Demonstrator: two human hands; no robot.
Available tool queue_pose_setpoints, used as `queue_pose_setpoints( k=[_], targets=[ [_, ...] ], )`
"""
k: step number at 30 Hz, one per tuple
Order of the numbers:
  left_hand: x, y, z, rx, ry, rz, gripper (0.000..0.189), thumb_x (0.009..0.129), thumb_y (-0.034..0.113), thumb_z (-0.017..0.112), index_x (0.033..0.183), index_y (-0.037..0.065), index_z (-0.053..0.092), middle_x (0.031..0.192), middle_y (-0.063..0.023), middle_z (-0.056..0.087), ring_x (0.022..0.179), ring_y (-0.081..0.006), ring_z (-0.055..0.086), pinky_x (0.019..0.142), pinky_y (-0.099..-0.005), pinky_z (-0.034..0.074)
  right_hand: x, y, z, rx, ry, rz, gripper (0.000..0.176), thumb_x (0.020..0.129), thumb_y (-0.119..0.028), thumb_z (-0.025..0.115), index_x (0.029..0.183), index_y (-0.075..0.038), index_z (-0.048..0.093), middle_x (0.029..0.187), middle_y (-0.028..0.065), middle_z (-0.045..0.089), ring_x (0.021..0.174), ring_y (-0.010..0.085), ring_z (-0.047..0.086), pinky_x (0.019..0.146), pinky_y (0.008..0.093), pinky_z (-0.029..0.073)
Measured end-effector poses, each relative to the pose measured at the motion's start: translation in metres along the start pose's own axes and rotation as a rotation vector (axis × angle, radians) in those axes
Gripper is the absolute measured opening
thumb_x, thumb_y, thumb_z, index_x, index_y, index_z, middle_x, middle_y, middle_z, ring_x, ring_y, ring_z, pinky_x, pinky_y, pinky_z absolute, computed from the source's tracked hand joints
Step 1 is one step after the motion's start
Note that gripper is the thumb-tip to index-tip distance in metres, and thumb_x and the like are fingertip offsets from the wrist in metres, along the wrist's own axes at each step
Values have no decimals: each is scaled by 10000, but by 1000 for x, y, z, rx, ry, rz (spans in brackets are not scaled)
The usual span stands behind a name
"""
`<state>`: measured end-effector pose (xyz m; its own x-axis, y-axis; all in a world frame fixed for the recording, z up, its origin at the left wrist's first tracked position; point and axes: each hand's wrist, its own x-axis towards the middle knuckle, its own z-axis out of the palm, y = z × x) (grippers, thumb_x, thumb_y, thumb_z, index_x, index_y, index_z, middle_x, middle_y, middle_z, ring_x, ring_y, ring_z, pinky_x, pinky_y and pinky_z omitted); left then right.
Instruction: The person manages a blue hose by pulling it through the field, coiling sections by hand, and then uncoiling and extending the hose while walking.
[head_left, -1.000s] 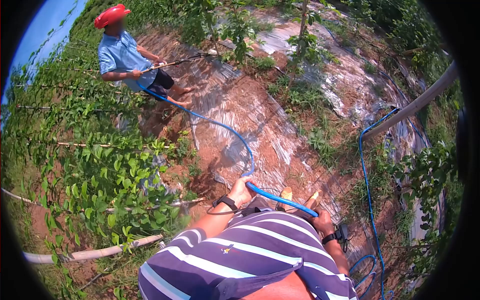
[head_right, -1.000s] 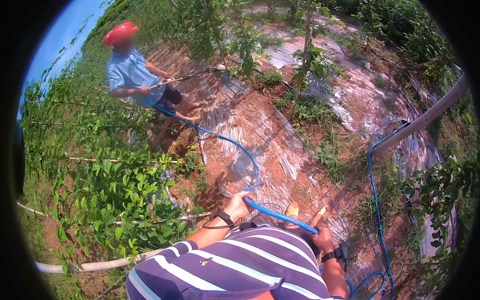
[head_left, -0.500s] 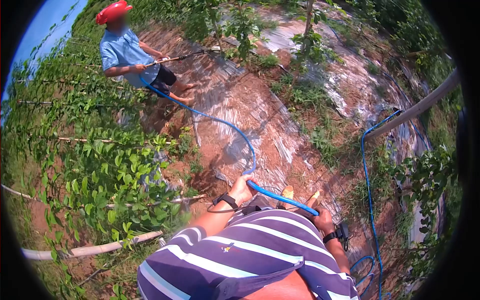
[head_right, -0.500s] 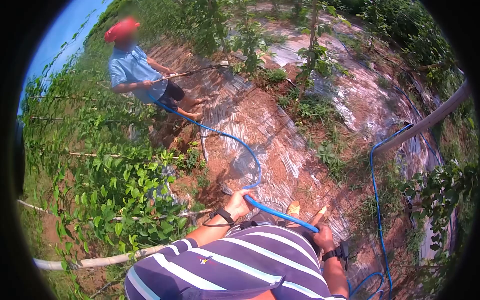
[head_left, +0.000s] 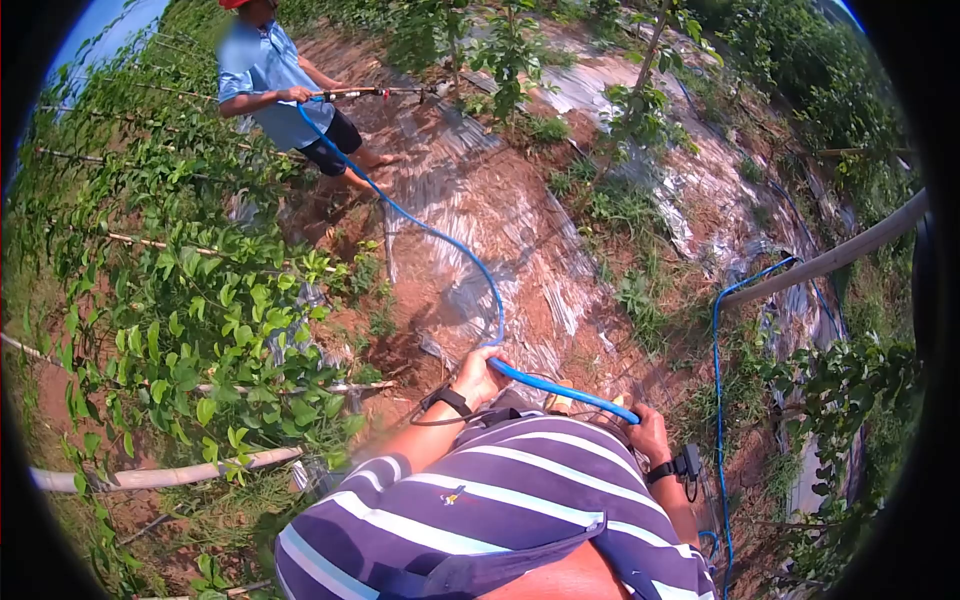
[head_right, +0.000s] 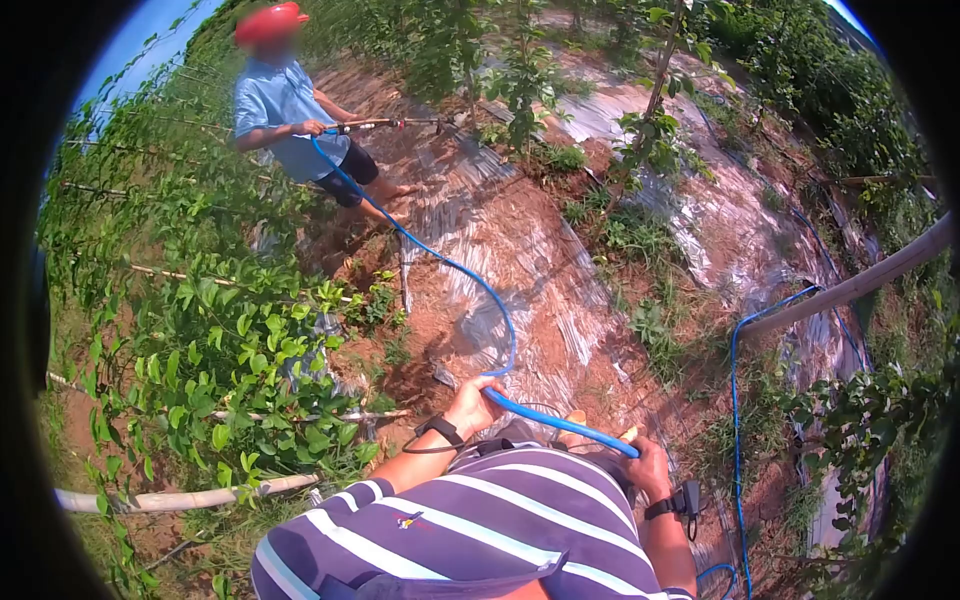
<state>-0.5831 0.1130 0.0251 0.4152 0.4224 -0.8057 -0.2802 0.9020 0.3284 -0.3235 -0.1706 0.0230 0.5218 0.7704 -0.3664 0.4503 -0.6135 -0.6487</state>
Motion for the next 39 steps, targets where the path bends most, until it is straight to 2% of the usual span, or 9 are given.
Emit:
queue_pose_setpoints(
  k=[4,9,13,20,21,23,25,32,39],
  targets=[
    [0,8,0,-115,-17,29,181,944,188,487,792,90,484,635,-35,493,630,-219,520,685,-401,472,12,-7,-13,8,40,-59,121,727,-117,680,811,-30,667,776,214,670,755,384,670,682,430,521],
    [-20,47,22,-261,-86,149,240,989,220,457,777,108,466,605,3,447,590,-176,468,673,-381,440,16,-29,-43,-76,199,-257,180,737,-73,736,871,-40,620,763,174,649,730,368,651,646,421,507],
    [-46,92,44,-274,-151,255,217,991,227,458,798,133,484,614,22,430,581,-160,455,688,-401,428,26,40,-31,-205,247,16,140,758,-80,703,849,-76,597,784,159,656,778,376,644,689,468,496],
    [-46,105,59,-252,-94,331,224,981,232,494,788,122,524,634,31,454,607,-136,466,652,-347,407,41,139,17,-134,298,117,115,776,-157,694,836,-83,630,811,173,661,819,401,634,718,486,494],
    [-35,104,53,-239,-79,328,223,979,230,495,787,121,524,641,31,467,613,-133,477,654,-346,410,48,137,17,-105,338,55,126,779,-171,701,828,-75,635,814,184,658,820,407,630,715,484,494],
    [-15,107,48,-279,-75,272,220,970,193,486,763,119,495,641,26,481,621,-132,492,648,-352,423,69,125,0,-53,289,204,197,803,-222,715,770,-38,652,779,200,646,803,407,626,701,466,487],
    [9,114,47,-315,-45,239,240,970,183,476,742,110,477,638,11,479,619,-145,496,650,-358,438,92,127,-16,93,345,138,205,805,-228,710,789,-28,669,777,207,650,791,401,631,693,453,489],
    [76,128,92,-204,32,269,262,963,166,471,710,98,465,633,-23,471,620,-178,497,668,-360,456,168,86,-103,58,362,300,223,776,-220,700,876,-21,691,826,214,671,804,366,660,735,434,502],
    [74,156,137,-179,-37,359,283,968,172,474,696,96,461,645,-48,512,637,-195,512,678,-379,468,215,73,-101,-10,268,257,200,763,-197,703,868,-28,688,816,212,673,798,366,662,732,448,499]
  ],
)
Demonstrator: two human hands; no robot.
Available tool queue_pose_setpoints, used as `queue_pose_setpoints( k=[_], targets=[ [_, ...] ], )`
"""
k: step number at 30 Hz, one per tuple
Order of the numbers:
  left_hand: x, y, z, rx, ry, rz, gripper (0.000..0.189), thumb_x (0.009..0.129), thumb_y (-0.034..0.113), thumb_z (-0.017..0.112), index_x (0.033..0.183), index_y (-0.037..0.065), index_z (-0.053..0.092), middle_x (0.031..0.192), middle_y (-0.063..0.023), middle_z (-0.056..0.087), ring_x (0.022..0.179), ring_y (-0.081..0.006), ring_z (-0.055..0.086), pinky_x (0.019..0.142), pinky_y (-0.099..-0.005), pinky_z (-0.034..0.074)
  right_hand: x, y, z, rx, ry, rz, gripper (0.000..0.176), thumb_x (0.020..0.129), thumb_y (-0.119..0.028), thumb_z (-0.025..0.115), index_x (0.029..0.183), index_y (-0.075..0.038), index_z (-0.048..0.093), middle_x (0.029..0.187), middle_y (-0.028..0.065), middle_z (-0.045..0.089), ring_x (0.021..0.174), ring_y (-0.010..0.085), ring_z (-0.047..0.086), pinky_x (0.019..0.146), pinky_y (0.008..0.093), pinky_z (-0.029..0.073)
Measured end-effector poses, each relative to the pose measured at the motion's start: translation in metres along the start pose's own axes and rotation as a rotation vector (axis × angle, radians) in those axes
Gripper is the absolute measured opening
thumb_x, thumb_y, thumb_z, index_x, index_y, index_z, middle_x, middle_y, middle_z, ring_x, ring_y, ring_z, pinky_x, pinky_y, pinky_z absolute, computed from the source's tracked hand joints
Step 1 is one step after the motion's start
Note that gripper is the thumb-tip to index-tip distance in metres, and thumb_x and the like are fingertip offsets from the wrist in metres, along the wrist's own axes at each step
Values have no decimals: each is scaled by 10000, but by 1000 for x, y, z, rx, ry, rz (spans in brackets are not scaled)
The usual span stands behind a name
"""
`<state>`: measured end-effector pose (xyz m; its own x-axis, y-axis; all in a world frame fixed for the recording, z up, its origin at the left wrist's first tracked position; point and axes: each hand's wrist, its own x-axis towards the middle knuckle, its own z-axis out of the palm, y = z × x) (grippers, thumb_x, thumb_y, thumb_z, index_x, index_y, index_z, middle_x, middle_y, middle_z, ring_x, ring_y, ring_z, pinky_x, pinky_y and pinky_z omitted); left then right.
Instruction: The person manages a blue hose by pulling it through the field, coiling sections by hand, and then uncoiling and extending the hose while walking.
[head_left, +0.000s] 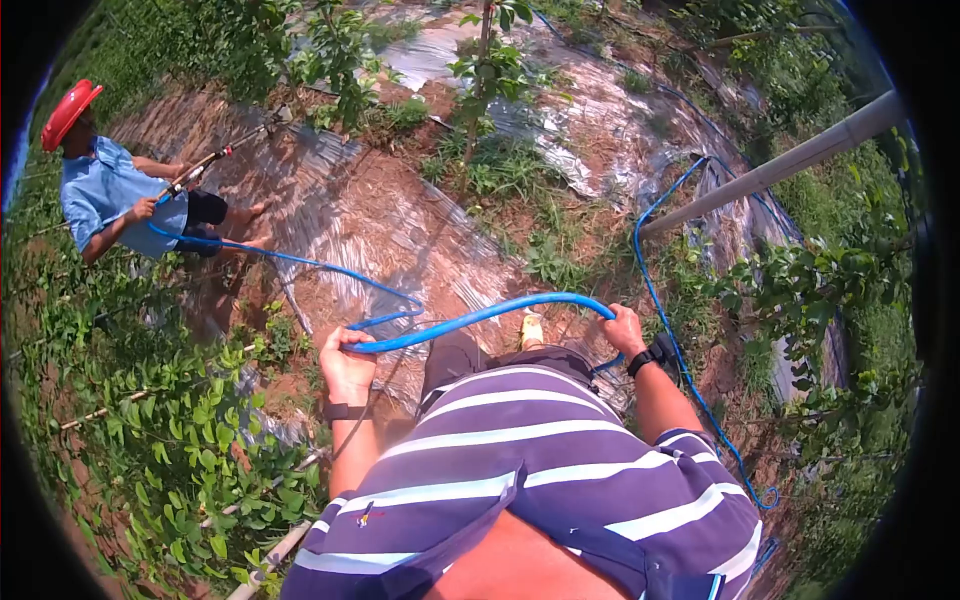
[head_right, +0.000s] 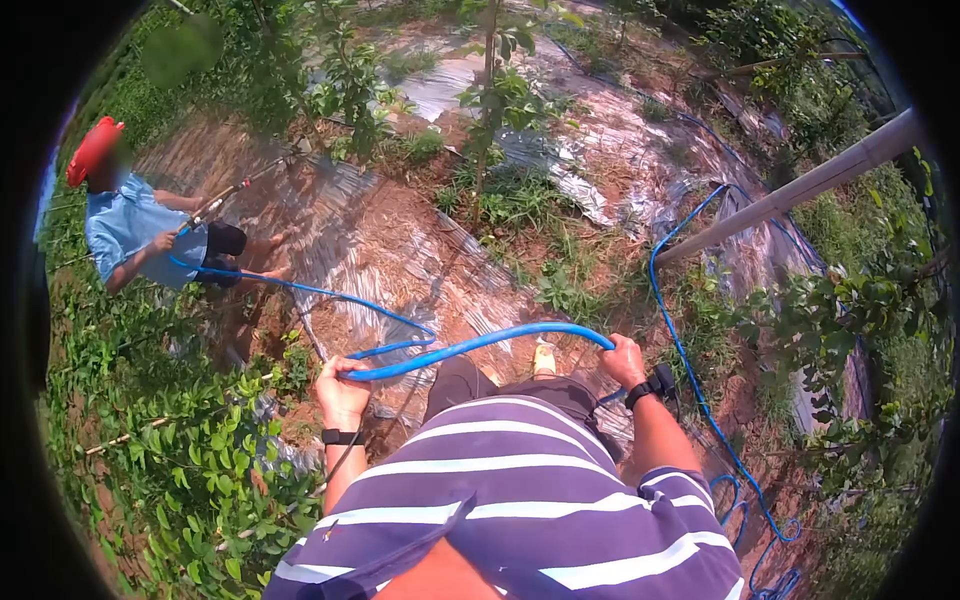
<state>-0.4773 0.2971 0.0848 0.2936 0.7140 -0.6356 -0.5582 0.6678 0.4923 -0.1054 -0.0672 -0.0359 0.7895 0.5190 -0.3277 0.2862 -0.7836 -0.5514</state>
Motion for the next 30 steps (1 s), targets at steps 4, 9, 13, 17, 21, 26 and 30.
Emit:
queue_pose_setpoints(
  k=[4,9,13,17,21,26,30],
  targets=[
    [22,21,-15,-124,41,-53,280,934,169,521,668,103,464,642,-45,519,640,-204,517,683,-388,466,1,-23,23,-46,-77,-37,203,744,-185,711,854,-17,679,776,199,668,785,373,661,717,454,501],
    [79,40,-32,-86,44,-156,272,935,163,499,672,101,480,642,-48,524,646,-206,518,695,-384,460,1,-39,42,-35,4,39,199,739,-176,675,830,1,671,745,216,653,747,369,655,701,438,498],
    [108,65,-33,-105,-31,-125,243,907,164,540,675,96,516,649,-61,568,663,-214,566,711,-390,485,-1,-65,48,-157,-99,75,203,720,-177,704,832,-12,667,851,244,669,865,430,643,761,478,493],
    [116,82,-44,-127,-87,-132,207,871,142,576,674,95,530,652,-57,575,672,-215,586,706,-382,493,9,-87,50,-123,-133,89,210,713,-184,709,835,-18,670,856,247,667,867,432,642,762,473,496],
    [94,80,-49,-249,-86,-67,208,888,136,554,687,95,516,653,-42,546,657,-210,566,693,-380,487,25,-99,53,-143,-177,44,225,700,-189,686,845,-18,682,851,247,666,854,419,649,736,469,496],
    [56,56,-41,-204,159,-22,258,951,163,485,704,89,483,638,-45,504,619,-213,517,694,-390,468,38,-66,62,-143,-238,-40,230,721,-181,692,875,-10,696,806,234,665,806,389,657,745,458,503],
    [36,39,-49,-165,161,-23,239,921,165,507,698,81,483,649,-76,517,636,-247,544,713,-441,485,34,-25,74,-130,-255,-65,231,703,-196,732,832,-9,689,763,209,671,743,348,668,710,426,511]
  ],
)
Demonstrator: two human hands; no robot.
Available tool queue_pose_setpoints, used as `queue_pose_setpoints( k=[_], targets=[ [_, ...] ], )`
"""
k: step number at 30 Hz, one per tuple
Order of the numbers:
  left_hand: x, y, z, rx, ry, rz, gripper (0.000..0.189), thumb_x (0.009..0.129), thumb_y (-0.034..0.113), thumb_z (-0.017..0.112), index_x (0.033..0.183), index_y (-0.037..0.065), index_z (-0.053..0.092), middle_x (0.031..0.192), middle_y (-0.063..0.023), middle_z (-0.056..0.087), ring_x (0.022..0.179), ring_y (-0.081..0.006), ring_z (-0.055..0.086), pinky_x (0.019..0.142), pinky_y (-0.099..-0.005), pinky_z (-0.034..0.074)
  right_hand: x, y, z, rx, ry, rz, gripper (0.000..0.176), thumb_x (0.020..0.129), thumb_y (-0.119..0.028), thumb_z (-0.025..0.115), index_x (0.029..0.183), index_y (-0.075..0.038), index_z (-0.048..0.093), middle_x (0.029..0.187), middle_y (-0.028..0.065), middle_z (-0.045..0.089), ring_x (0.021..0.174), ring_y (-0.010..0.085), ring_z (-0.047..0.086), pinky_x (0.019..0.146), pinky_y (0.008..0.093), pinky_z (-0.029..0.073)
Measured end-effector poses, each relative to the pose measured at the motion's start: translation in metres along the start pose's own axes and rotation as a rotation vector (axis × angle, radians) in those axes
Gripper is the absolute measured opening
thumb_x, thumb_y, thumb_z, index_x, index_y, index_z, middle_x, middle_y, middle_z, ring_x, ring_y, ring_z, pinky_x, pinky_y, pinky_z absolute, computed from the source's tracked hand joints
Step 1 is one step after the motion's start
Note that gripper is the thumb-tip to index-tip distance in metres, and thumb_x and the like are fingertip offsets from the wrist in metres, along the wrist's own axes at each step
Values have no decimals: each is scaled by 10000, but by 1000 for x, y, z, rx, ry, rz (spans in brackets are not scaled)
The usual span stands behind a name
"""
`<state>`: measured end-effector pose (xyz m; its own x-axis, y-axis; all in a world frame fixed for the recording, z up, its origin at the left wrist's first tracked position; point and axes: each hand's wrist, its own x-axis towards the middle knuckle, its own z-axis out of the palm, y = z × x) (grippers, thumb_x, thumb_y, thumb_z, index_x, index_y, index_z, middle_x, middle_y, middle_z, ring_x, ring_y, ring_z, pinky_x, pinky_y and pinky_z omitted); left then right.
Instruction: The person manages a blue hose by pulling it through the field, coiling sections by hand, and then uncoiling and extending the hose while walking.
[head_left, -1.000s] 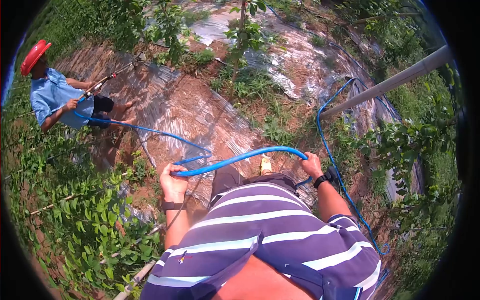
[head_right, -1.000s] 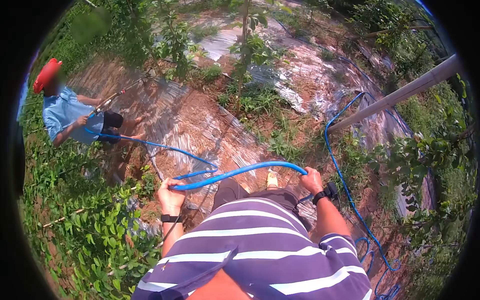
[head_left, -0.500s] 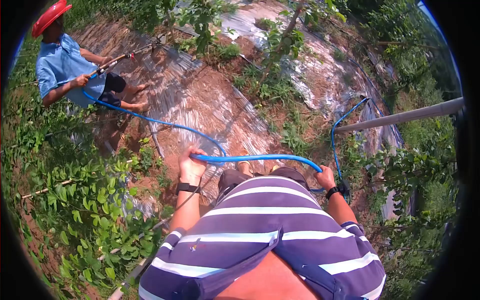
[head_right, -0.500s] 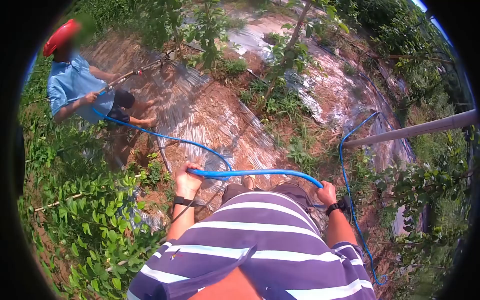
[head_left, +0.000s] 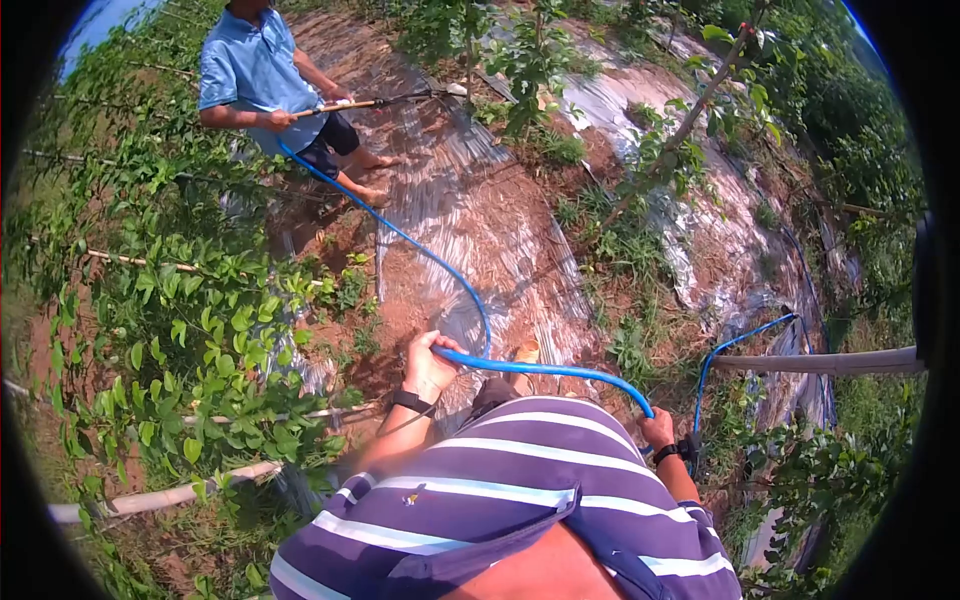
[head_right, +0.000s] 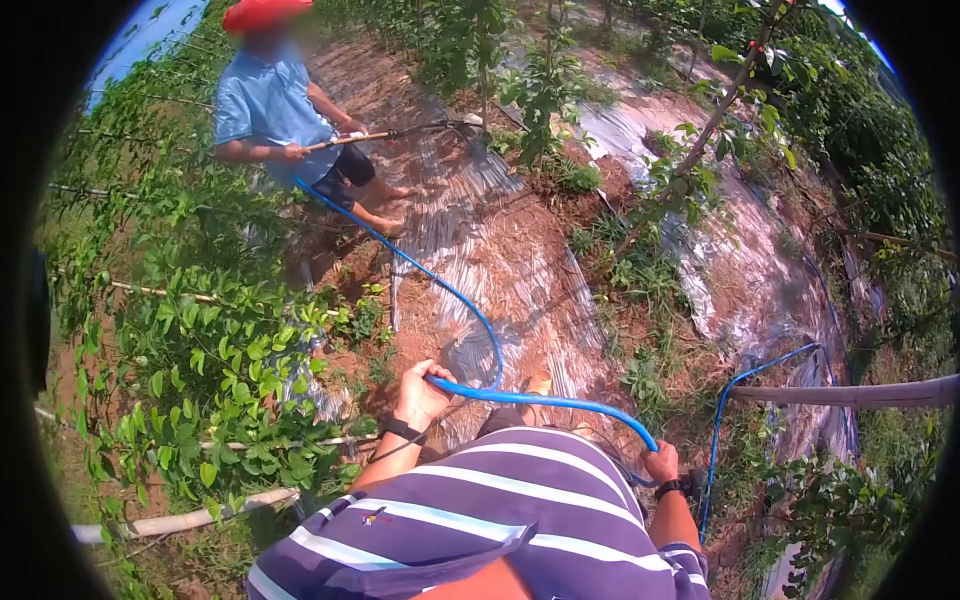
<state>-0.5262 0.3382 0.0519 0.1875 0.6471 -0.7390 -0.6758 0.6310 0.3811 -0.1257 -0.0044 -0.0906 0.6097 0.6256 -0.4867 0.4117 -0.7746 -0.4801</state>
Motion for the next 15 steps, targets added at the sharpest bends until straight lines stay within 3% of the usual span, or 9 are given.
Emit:
queue_pose_setpoints(
  k=[10,12,15],
  targets=[
    [-29,-44,-5,-10,64,-15,229,925,140,510,707,75,487,655,-69,506,651,-237,530,702,-436,475,-10,58,-1,4,-52,-34,244,725,-177,737,891,-1,706,776,200,683,738,312,679,702,411,516],
    [-28,-51,-8,-26,45,-34,228,920,152,531,707,83,487,672,-74,520,647,-238,532,717,-439,484,-22,44,-17,31,-113,74,249,729,-191,759,904,-20,709,860,225,690,861,384,672,768,448,513],
    [-29,-62,-7,-7,54,-28,216,921,150,525,719,84,489,674,-65,515,653,-238,530,711,-450,479,-12,83,0,15,-103,110,253,727,-192,748,911,-22,714,849,215,695,852,368,682,766,441,517]
  ],
)
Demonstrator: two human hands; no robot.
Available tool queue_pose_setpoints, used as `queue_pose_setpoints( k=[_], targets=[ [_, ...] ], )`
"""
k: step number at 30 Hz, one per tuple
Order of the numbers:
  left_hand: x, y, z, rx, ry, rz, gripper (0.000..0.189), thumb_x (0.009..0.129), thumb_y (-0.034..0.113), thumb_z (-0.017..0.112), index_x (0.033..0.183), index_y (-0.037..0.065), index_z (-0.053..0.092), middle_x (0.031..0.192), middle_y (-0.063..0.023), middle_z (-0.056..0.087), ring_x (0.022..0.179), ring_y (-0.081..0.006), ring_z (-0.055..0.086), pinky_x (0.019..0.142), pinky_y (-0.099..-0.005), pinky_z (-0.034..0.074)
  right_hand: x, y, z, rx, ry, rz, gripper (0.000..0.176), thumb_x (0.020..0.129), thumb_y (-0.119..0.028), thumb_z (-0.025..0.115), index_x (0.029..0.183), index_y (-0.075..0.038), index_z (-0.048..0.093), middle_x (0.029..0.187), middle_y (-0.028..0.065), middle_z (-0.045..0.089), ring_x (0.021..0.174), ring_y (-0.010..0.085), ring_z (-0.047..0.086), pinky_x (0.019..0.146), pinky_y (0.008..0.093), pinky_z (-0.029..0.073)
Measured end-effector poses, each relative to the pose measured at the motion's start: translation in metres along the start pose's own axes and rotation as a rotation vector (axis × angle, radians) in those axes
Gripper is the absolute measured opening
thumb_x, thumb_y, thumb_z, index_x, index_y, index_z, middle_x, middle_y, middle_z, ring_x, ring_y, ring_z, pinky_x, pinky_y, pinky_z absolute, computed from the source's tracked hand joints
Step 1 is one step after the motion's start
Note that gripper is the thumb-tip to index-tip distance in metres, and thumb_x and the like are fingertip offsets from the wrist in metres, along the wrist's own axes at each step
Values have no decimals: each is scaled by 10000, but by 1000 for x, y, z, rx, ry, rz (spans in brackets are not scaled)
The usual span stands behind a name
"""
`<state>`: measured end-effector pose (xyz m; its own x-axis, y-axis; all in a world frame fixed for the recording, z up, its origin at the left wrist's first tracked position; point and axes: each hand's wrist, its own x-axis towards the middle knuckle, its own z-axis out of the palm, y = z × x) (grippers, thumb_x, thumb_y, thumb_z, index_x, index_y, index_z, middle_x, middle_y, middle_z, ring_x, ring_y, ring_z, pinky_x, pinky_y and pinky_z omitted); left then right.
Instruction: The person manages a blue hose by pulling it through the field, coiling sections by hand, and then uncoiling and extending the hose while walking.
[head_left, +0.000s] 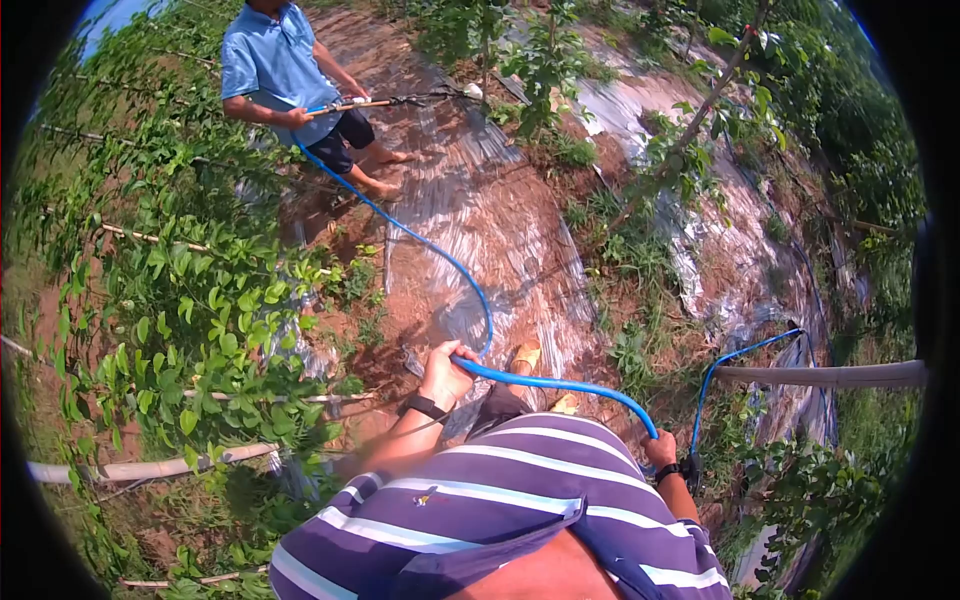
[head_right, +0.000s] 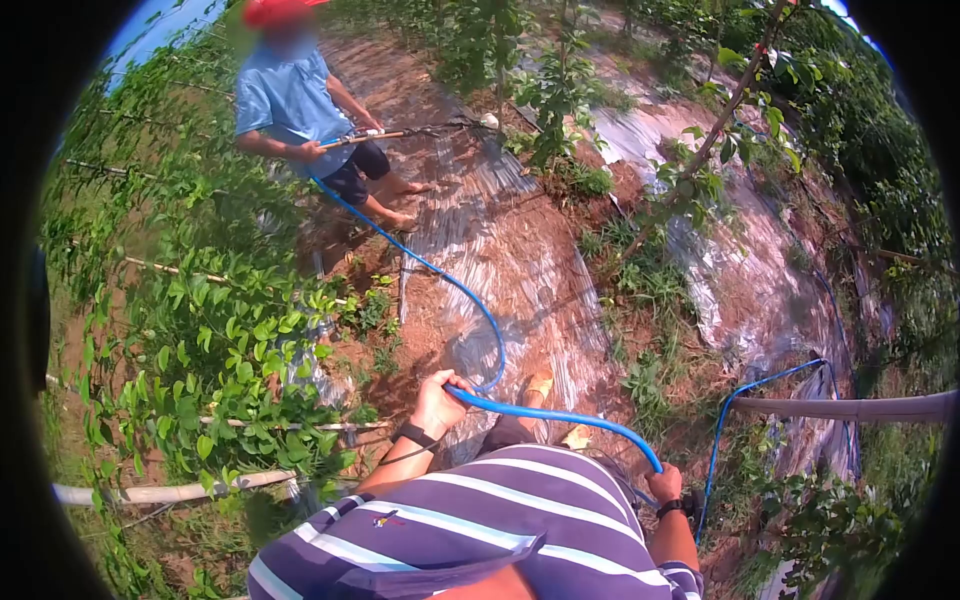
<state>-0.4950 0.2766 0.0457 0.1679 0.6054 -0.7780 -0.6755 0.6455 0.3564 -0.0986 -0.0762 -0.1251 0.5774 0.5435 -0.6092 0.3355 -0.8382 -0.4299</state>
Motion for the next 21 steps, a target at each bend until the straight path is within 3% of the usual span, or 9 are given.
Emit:
queue_pose_setpoints(
  k=[6,8,12,21],
  targets=[
    [3,-13,1,54,-8,-8,203,923,150,519,733,82,492,670,-61,504,656,-242,535,710,-455,477,-10,19,2,71,-20,81,255,720,-180,726,917,-18,717,845,224,695,842,358,686,768,432,521],
    [6,-14,2,40,-21,-31,202,921,148,518,732,82,493,669,-64,504,653,-244,537,705,-456,478,-14,28,8,0,127,-124,165,780,-164,658,771,-2,686,619,142,646,560,225,639,551,387,496],
    [10,-16,3,41,-31,-33,195,913,141,517,729,81,496,669,-70,507,644,-251,542,685,-452,485,-22,24,8,-5,61,-11,186,773,-187,659,795,-7,702,661,180,658,666,318,674,648,438,514],
    [11,-20,-2,51,-24,-49,170,908,125,521,743,84,503,667,-59,503,642,-245,543,660,-439,489,-36,19,4,65,44,-14,189,736,-163,690,834,-3,698,721,190,675,703,301,678,671,418,508]
  ],
)
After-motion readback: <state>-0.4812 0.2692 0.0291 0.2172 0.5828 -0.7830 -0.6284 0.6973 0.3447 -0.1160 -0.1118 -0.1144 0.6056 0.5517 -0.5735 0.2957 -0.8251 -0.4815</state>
